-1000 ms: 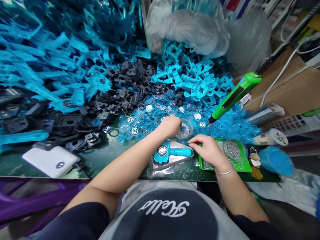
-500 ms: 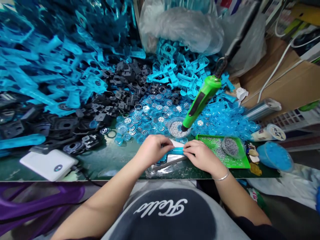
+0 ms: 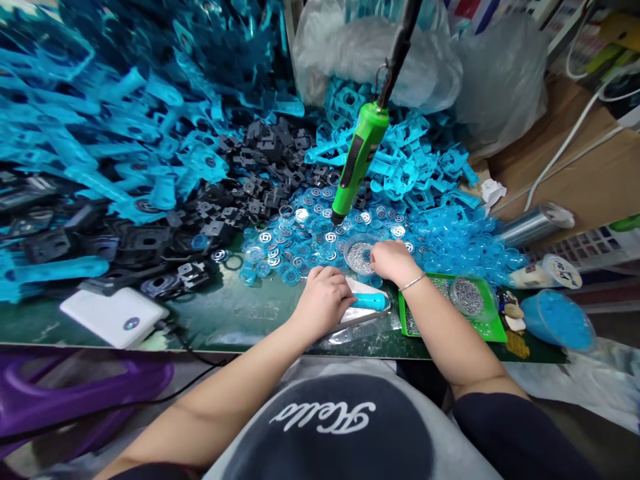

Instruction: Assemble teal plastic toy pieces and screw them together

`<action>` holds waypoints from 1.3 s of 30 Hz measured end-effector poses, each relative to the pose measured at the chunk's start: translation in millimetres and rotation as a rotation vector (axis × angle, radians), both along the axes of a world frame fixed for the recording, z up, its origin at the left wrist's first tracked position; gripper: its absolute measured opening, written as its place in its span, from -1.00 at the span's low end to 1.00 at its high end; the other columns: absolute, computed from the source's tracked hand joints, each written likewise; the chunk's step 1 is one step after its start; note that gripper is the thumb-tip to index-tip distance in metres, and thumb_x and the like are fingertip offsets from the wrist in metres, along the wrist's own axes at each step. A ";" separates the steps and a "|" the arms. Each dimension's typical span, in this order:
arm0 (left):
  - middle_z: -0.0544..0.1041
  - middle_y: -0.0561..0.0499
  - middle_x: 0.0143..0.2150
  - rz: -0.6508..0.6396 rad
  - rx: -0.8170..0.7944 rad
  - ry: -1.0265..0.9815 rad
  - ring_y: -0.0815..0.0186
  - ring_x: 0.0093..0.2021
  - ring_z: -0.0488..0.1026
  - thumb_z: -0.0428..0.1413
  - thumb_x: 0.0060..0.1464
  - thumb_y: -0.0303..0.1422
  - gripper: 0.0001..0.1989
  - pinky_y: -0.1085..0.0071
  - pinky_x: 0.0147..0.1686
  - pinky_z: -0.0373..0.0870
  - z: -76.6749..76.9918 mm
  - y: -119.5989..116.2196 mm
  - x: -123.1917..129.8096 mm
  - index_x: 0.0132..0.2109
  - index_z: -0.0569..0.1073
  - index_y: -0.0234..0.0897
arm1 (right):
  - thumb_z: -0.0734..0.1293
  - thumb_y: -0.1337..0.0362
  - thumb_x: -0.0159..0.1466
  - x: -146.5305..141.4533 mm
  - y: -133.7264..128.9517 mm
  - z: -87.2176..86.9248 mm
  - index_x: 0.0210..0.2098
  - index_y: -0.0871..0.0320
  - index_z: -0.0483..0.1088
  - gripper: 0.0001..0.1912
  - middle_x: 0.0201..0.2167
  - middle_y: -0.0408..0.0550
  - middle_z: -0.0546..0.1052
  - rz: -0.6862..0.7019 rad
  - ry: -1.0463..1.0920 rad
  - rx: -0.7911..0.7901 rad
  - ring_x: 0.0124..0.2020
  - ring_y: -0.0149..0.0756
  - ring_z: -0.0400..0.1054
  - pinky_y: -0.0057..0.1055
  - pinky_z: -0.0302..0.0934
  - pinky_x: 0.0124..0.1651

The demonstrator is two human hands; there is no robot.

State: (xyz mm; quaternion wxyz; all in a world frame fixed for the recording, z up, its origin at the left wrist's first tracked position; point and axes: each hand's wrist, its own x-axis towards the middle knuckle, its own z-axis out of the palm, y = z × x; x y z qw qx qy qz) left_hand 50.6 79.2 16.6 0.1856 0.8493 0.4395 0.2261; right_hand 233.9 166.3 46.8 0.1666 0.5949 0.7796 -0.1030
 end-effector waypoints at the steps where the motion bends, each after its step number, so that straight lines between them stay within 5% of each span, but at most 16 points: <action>1: 0.68 -0.02 -0.31 -0.004 -0.001 0.017 0.05 -0.04 0.52 0.31 0.15 -0.37 -0.88 0.08 -0.03 0.22 1.6 -0.9 0.5 -0.37 0.63 -0.24 | 0.35 0.41 0.26 -2.0 0.4 -0.8 -0.24 0.26 0.62 -0.82 -0.18 0.26 0.66 0.000 -0.017 -0.009 -0.02 0.04 0.51 -0.15 0.19 0.08; 7: 0.70 0.02 -0.26 -0.066 -0.152 0.188 0.05 0.00 0.53 0.30 0.12 -0.36 -0.88 0.03 0.10 0.23 21.0 11.8 -3.0 -0.39 0.66 -0.16 | 0.30 0.41 0.31 -3.5 -3.4 1.3 -0.16 0.27 0.60 -0.77 -0.07 0.29 0.64 0.023 -0.026 -0.008 0.06 0.01 0.49 -0.15 0.14 0.16; 12: 0.66 -0.16 0.02 0.029 -0.132 0.268 -0.06 0.09 0.49 0.17 0.21 -0.36 -0.83 0.09 0.00 0.35 31.6 73.2 15.3 -0.18 0.68 -0.24 | 0.38 0.29 0.28 -5.1 -0.1 0.0 -0.27 0.15 0.62 -0.86 -0.20 0.16 0.68 -0.006 0.030 -0.009 -0.03 -0.04 0.54 -0.18 0.18 0.13; 16: 0.68 -0.29 -0.16 0.011 -0.166 0.390 -0.13 0.04 0.54 0.32 -0.04 -0.50 -0.88 0.15 -0.04 0.41 27.4 113.8 44.7 -0.27 0.67 -0.37 | 0.36 0.36 0.27 -3.0 3.1 -3.7 -0.27 0.20 0.61 -0.86 -0.21 0.22 0.68 -0.019 0.086 0.024 -0.06 -0.03 0.55 -0.28 0.24 -0.01; 18: 0.67 -0.25 -0.14 0.001 -0.175 0.422 -0.05 0.03 0.55 0.32 -0.01 -0.49 -0.88 0.14 0.00 0.42 25.0 120.0 51.6 -0.25 0.64 -0.39 | 0.33 0.39 0.28 3.9 2.1 -4.4 -0.25 0.21 0.60 -0.84 -0.18 0.20 0.67 -0.029 0.132 0.055 -0.08 -0.07 0.55 -0.34 0.25 -0.09; 22: 0.66 -0.17 -0.10 0.003 -0.189 0.416 0.10 0.00 0.56 0.25 0.14 -0.43 -0.89 0.13 0.05 0.41 25.5 116.9 46.4 -0.17 0.62 -0.36 | 0.27 0.42 0.32 21.9 -2.9 -6.0 -0.20 0.18 0.57 -0.78 -0.18 0.08 0.68 -0.035 0.258 0.110 -0.11 -0.17 0.54 -0.41 0.25 -0.13; 31: 0.70 -0.21 -0.17 0.167 -0.167 0.113 0.00 -0.08 0.60 0.16 0.06 -0.51 -0.78 0.19 -0.02 0.44 28.2 106.3 31.8 -0.21 0.70 -0.33 | 0.32 0.48 0.26 21.2 -12.3 -5.7 -0.32 0.19 0.55 -0.84 -0.25 0.07 0.65 -0.077 0.529 0.214 -0.18 -0.16 0.52 -0.30 0.34 -0.06; 35: 0.71 -0.13 -0.10 0.301 -0.165 -0.079 0.15 -0.10 0.61 0.08 0.20 -0.43 -0.71 0.31 -0.07 0.50 36.7 87.0 8.1 -0.08 0.68 -0.31 | 0.40 0.40 0.28 7.1 -52.8 -1.8 -0.29 0.11 0.57 -0.91 -0.28 -0.07 0.67 -0.033 0.738 0.170 -0.26 -0.29 0.54 -0.37 0.42 -0.13; 39: 0.73 -0.09 -0.17 0.418 -0.271 -0.426 0.15 -0.15 0.64 0.17 0.14 -0.36 -0.77 0.31 -0.12 0.53 36.7 57.6 -24.9 -0.15 0.70 -0.29 | 0.46 0.34 0.26 -7.4 -103.2 -14.7 -0.37 0.10 0.59 -0.93 -0.40 -0.09 0.66 0.011 1.095 0.177 -0.35 -0.28 0.56 -0.34 0.47 -0.20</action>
